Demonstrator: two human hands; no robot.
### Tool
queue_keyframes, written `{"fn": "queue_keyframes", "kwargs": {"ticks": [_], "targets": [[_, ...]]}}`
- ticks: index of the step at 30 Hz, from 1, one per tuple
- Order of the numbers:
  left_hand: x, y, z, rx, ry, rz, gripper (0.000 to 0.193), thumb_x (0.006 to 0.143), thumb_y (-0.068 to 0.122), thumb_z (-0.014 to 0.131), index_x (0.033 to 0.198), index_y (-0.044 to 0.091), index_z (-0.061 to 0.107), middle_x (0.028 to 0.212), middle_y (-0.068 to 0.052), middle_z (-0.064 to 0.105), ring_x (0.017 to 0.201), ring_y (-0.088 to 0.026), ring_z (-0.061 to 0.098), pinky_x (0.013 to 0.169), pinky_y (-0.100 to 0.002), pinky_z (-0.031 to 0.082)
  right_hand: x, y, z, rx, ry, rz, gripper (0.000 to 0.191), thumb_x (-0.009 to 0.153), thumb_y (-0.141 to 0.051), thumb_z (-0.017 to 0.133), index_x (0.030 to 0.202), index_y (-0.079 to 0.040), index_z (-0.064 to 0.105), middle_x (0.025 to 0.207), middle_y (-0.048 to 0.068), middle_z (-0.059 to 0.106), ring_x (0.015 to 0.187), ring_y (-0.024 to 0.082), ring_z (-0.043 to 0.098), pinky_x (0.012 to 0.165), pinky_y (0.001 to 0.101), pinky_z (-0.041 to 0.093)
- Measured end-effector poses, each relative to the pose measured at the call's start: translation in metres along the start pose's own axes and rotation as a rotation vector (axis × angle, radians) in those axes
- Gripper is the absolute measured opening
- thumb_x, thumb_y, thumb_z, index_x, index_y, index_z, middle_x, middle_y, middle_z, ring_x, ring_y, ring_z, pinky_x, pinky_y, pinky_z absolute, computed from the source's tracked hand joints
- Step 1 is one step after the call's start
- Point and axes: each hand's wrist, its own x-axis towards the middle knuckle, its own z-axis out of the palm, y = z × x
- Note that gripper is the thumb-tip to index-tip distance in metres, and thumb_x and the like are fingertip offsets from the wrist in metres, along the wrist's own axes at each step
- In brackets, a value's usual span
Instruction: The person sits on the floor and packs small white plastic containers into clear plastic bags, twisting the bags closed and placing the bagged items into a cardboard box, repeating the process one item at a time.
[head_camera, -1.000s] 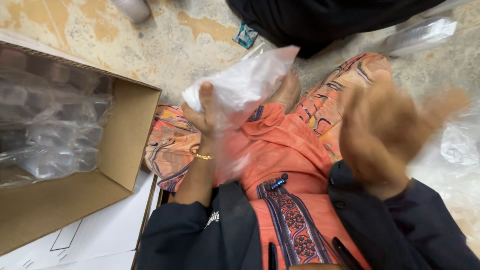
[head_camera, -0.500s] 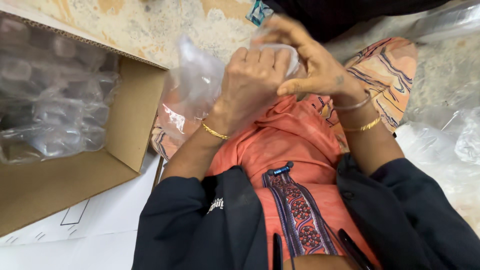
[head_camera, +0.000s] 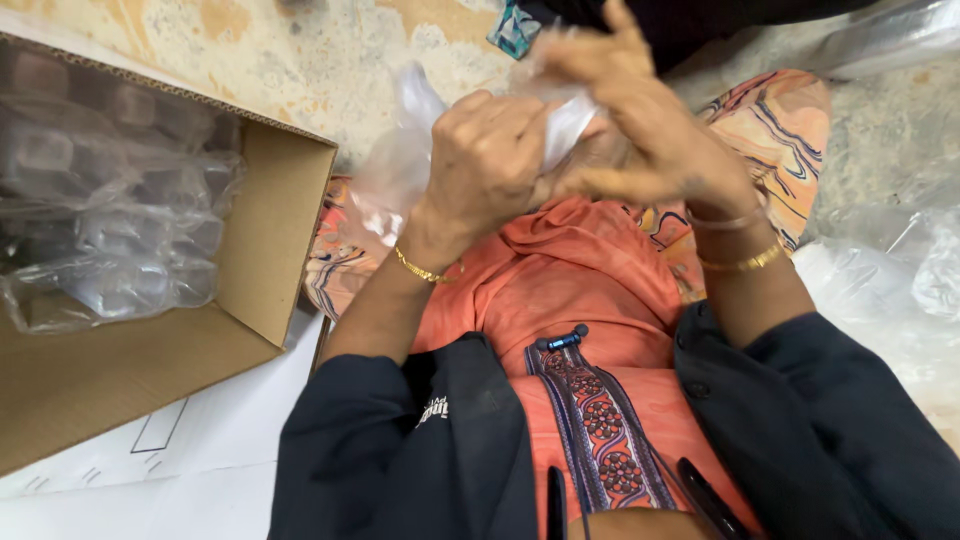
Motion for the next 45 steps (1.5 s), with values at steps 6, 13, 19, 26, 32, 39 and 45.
{"fn": "queue_keyframes", "kwargs": {"ticks": [6,13,19,26,32,39,45], "targets": [[-0.01,0.005,-0.013,-0.248,0.118,-0.189,0.014,0.097,0.016,0.081,0.096,0.004,0.074,0.084,-0.01,0.069,0.067,-0.029,0.065,0.062,-0.041,0.047,-0.008,0.041,-0.003,0.454,0.089,0.283,0.049,0.081,-0.033,0.089,0.12,-0.007,0.072,0.132,0.011,0.058,0.119,0.019,0.056,0.117,0.0395,0.038],[-0.019,0.014,0.002,-0.395,0.193,-0.131,0.011,0.095,0.017,0.075,0.1,0.008,0.074,0.084,-0.012,0.068,0.069,-0.029,0.065,0.064,-0.04,0.049,-0.024,0.044,0.049,1.451,0.056,0.331,0.094,0.071,-0.035,0.095,0.152,-0.008,0.055,0.132,0.009,0.054,0.116,0.019,0.061,0.102,0.0316,0.049],[-0.058,0.0,0.024,-0.31,0.22,-0.387,0.023,0.101,0.027,0.077,0.095,0.006,0.068,0.084,-0.009,0.068,0.072,-0.027,0.067,0.065,-0.037,0.052,-0.045,0.059,0.046,1.267,0.377,0.636,0.055,0.092,-0.016,0.084,0.134,0.007,0.057,0.125,0.017,0.065,0.115,0.026,0.066,0.105,0.0393,0.055],[-0.091,-0.188,0.056,-0.058,0.795,-1.011,0.049,0.1,0.026,0.071,0.134,0.001,0.048,0.13,-0.014,0.055,0.113,-0.025,0.054,0.103,-0.038,0.045,-0.035,0.044,0.033,1.208,0.569,0.415,0.03,0.098,-0.003,0.078,0.108,-0.011,0.052,0.106,0.006,0.065,0.104,0.018,0.067,0.098,0.0328,0.057],[-0.129,-0.303,0.071,0.621,0.846,-1.479,0.105,0.064,0.03,0.089,0.148,0.01,0.028,0.141,-0.027,0.041,0.118,-0.046,0.051,0.093,-0.055,0.045,-0.053,0.042,0.023,0.88,0.714,0.413,0.028,0.1,-0.008,0.074,0.119,-0.01,0.054,0.105,0.005,0.063,0.094,0.015,0.064,0.087,0.0295,0.057],[-0.149,-0.299,0.072,0.683,0.956,-1.241,0.096,0.071,0.007,0.072,0.155,0.009,0.025,0.149,-0.02,0.045,0.133,-0.042,0.051,0.112,-0.056,0.043,-0.086,0.041,0.014,0.536,0.69,0.371,0.022,0.098,-0.007,0.072,0.112,-0.005,0.056,0.103,0.008,0.063,0.091,0.016,0.063,0.084,0.0283,0.055],[-0.125,-0.293,0.071,0.922,0.693,-0.771,0.07,0.091,0.019,0.07,0.151,0.01,0.035,0.151,-0.014,0.046,0.146,-0.033,0.042,0.124,-0.052,0.037,-0.088,0.029,0.013,0.344,0.648,0.32,0.018,0.097,-0.007,0.071,0.107,0.0,0.058,0.102,0.011,0.063,0.089,0.016,0.062,0.081,0.0273,0.053]]}}
